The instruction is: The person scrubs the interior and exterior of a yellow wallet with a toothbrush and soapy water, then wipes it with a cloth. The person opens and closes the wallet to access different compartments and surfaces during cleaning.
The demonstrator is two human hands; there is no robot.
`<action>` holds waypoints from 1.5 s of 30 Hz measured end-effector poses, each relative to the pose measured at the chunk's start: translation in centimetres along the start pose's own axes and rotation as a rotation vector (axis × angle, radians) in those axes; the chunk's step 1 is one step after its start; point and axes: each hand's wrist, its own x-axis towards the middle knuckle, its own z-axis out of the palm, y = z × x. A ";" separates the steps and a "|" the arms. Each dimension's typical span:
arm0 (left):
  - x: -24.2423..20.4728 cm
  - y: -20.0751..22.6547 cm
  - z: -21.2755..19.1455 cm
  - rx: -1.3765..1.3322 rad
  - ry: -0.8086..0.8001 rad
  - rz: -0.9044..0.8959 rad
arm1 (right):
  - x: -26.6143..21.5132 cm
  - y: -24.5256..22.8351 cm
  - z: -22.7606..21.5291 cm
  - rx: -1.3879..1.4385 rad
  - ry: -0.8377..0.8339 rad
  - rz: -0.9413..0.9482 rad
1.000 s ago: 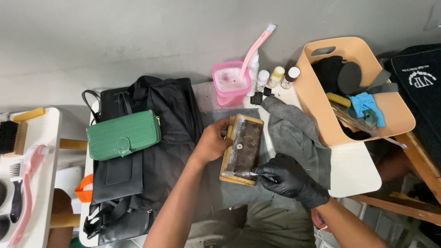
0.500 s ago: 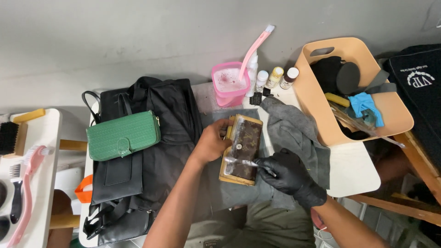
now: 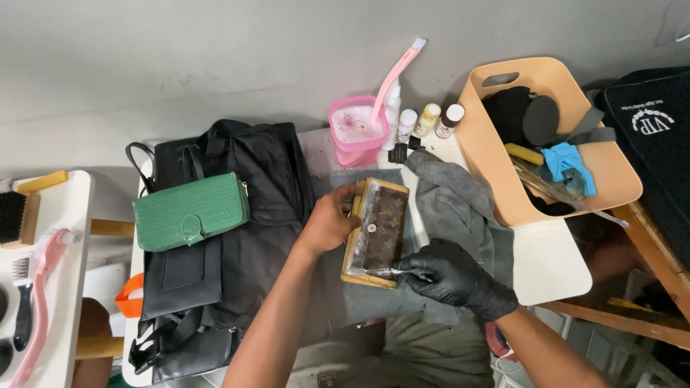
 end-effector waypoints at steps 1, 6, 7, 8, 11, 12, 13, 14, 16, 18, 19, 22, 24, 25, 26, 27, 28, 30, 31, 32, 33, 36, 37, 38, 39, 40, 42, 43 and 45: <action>0.0 -0.2 0.1 0.000 -0.001 0.001 | -0.2 0.4 0.0 -0.001 0.000 0.001; 0.5 -0.9 0.3 -0.021 0.009 0.008 | -1.6 0.6 0.3 -0.025 0.046 0.011; 0.7 -1.0 0.3 -0.018 0.009 0.010 | -1.4 0.8 0.2 -0.026 0.049 0.009; 0.7 -1.3 0.4 -0.029 0.008 0.009 | -1.3 1.1 0.0 -0.079 0.093 0.026; 0.4 -1.1 0.3 -0.035 0.008 0.016 | -1.6 1.9 -0.1 -0.098 0.065 0.048; 0.3 -0.8 0.2 -0.031 0.007 0.024 | -2.0 2.2 -0.1 -0.065 -0.005 0.054; 0.4 -0.5 0.2 -0.027 0.003 0.020 | -1.5 1.9 -0.3 -0.060 -0.001 0.057; 0.3 -0.4 0.3 -0.034 0.011 0.014 | -1.3 1.6 -0.6 -0.067 0.050 0.052; 0.3 -0.3 0.4 -0.040 0.020 0.013 | -1.2 1.6 -0.7 -0.077 0.102 0.044; 0.3 -0.5 0.3 -0.047 0.012 0.015 | -1.5 2.0 -0.4 -0.072 0.105 0.099; 0.2 -0.4 0.2 -0.047 0.016 0.016 | -1.5 2.0 -0.6 -0.072 0.105 0.095; 0.3 -0.4 0.3 -0.035 0.006 0.011 | -1.5 1.7 -0.9 -0.087 0.075 0.060; 0.2 -0.4 0.4 -0.039 -0.002 0.014 | -1.1 1.3 -1.1 -0.155 0.114 0.054; 0.1 -0.2 0.4 -0.038 -0.001 0.012 | -1.0 1.2 -1.2 -0.154 0.114 0.054; -0.1 0.1 0.3 -0.045 -0.004 0.009 | -1.0 1.1 -1.4 -0.147 0.102 0.062; -0.2 0.4 0.2 -0.051 -0.007 0.005 | -0.9 1.0 -1.5 -0.140 0.090 0.070; -0.1 0.1 0.3 -0.050 -0.007 0.004 | -0.7 1.0 -1.4 -0.139 0.091 0.071; 0.1 -0.5 0.4 -0.062 -0.007 0.032 | -0.4 0.9 -1.0 -0.106 0.167 0.086; 0.1 -0.6 0.4 -0.060 -0.010 0.031 | -0.4 0.8 -1.0 -0.106 0.169 0.089; 0.1 -0.5 0.4 -0.059 -0.009 0.023 | -0.4 0.7 -1.1 -0.121 0.151 0.095; 0.1 -0.5 0.4 -0.058 -0.009 0.014 | -0.3 0.6 -1.2 -0.135 0.134 0.102; 0.1 -0.3 0.5 -0.076 -0.009 0.024 | -0.4 1.1 -1.4 -0.153 0.097 0.121; 0.0 -0.4 0.4 -0.077 -0.009 0.024 | -0.6 1.1 -1.3 -0.154 0.096 0.121; 0.1 -0.4 0.4 -0.077 -0.009 0.026 | -0.8 1.2 -1.3 -0.135 0.077 0.118; 0.1 -0.4 0.4 -0.077 -0.010 0.027 | -0.9 1.2 -1.2 -0.116 0.059 0.115; 0.2 -0.6 0.4 -0.078 -0.010 0.027 | -0.7 1.3 -1.3 -0.116 0.058 0.116; 0.4 -0.9 0.2 -0.061 -0.011 0.041 | -0.3 1.3 -1.4 -0.042 0.094 0.188; 0.4 -0.9 0.2 -0.062 -0.010 0.041 | -0.4 1.3 -1.4 -0.042 0.094 0.187; 0.4 -1.1 0.4 -0.067 -0.006 0.046 | -1.0 1.4 -1.3 -0.038 0.023 0.159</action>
